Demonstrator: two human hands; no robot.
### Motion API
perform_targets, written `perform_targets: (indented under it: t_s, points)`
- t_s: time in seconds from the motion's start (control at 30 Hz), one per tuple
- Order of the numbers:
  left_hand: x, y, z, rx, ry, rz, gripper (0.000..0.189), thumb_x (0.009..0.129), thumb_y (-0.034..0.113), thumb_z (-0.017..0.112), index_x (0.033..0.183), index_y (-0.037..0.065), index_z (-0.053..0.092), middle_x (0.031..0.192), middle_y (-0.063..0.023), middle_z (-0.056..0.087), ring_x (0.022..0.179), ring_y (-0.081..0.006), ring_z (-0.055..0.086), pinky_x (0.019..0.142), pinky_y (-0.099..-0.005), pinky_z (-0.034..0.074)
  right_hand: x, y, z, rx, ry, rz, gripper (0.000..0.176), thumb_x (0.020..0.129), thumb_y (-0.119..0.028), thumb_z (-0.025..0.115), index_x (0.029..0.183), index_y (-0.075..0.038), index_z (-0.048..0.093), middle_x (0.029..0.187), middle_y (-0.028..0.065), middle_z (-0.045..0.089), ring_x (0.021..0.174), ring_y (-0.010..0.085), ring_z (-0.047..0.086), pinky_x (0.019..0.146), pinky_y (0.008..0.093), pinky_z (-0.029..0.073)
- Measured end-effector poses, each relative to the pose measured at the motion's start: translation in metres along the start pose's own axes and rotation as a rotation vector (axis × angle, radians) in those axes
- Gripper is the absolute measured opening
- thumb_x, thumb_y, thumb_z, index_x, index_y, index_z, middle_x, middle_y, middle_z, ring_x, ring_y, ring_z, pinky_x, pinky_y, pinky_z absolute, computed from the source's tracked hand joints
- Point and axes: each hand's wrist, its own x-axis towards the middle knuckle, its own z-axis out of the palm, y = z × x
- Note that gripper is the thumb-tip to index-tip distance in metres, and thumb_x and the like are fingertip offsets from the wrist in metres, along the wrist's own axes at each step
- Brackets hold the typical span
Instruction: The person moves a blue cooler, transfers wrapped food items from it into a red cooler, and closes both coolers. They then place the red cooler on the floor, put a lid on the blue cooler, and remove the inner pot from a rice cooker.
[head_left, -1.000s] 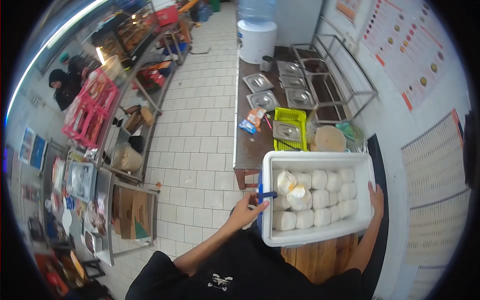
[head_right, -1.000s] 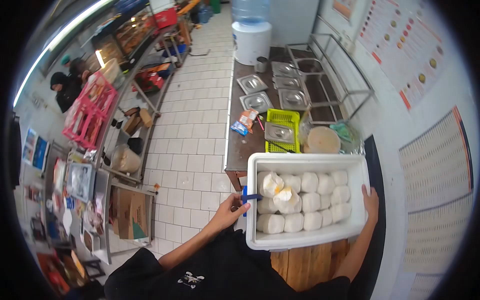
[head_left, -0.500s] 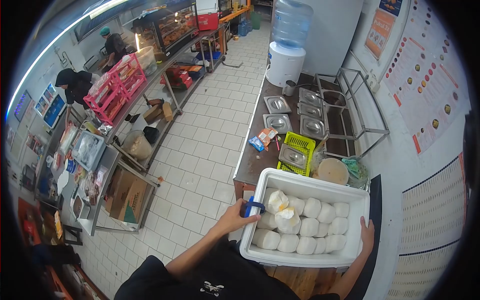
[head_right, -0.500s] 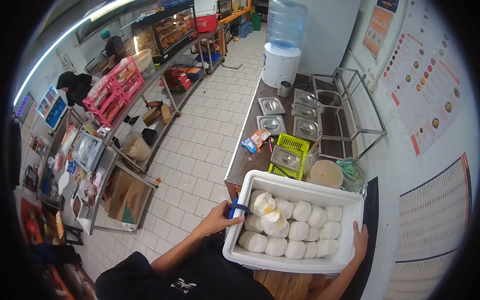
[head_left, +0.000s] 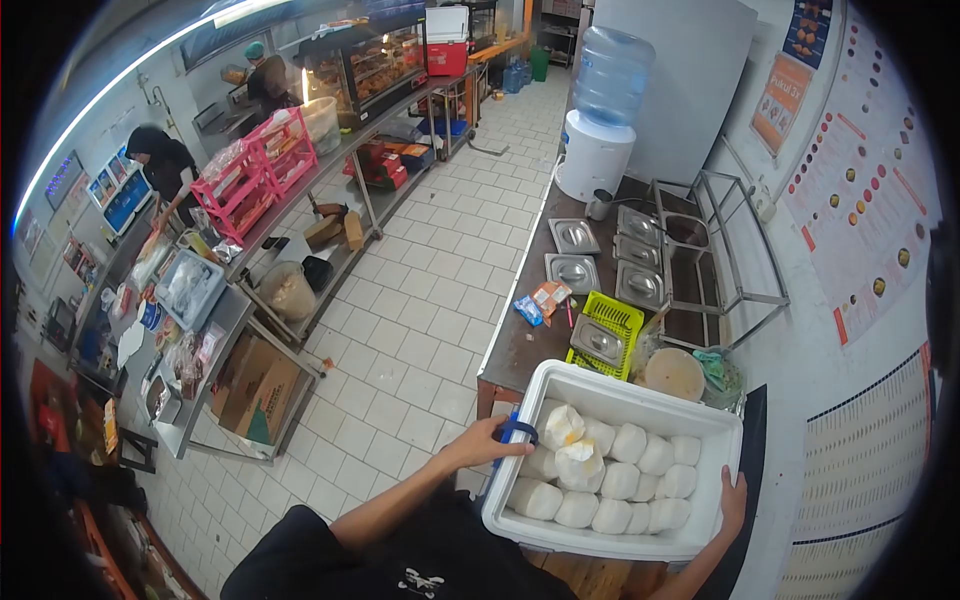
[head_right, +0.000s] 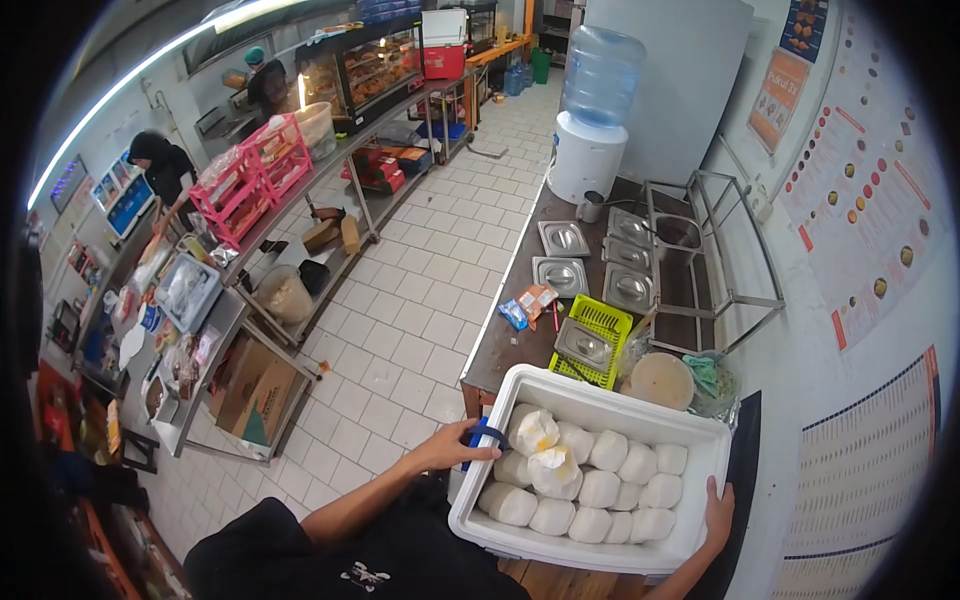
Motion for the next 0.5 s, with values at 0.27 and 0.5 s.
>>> perform_targets:
  t_s: [0.27, 0.5]
  points:
    - [0.010, -0.012, -0.003, -0.043, -0.088, -0.003, 0.067, 0.072, 0.052, 0.079, 0.118, 0.005, 0.063, 0.094, -0.0101, 0.068, 0.086, -0.0171, 0.064, 0.075, -0.0287, 0.052, 0.013, 0.013, 0.010, -0.034, 0.084, -0.021, 0.076, 0.091, -0.054, 0.057, 0.132, 0.009, 0.047, 0.132, 0.0292, 0.053, 0.126, 0.0382, 0.050, 0.105, 0.0400, 0.037]
    - [0.017, -0.042, -0.009, -0.101, -0.166, 0.073, 0.061, 0.079, 0.051, 0.075, 0.112, 0.001, 0.063, 0.089, -0.0099, 0.066, 0.080, -0.0147, 0.062, 0.070, -0.0267, 0.050, -0.003, 0.013, 0.007, -0.208, 0.229, -0.089, 0.060, 0.090, -0.038, 0.064, 0.129, 0.005, 0.048, 0.125, 0.0250, 0.053, 0.117, 0.0366, 0.052, 0.103, 0.0436, 0.038]
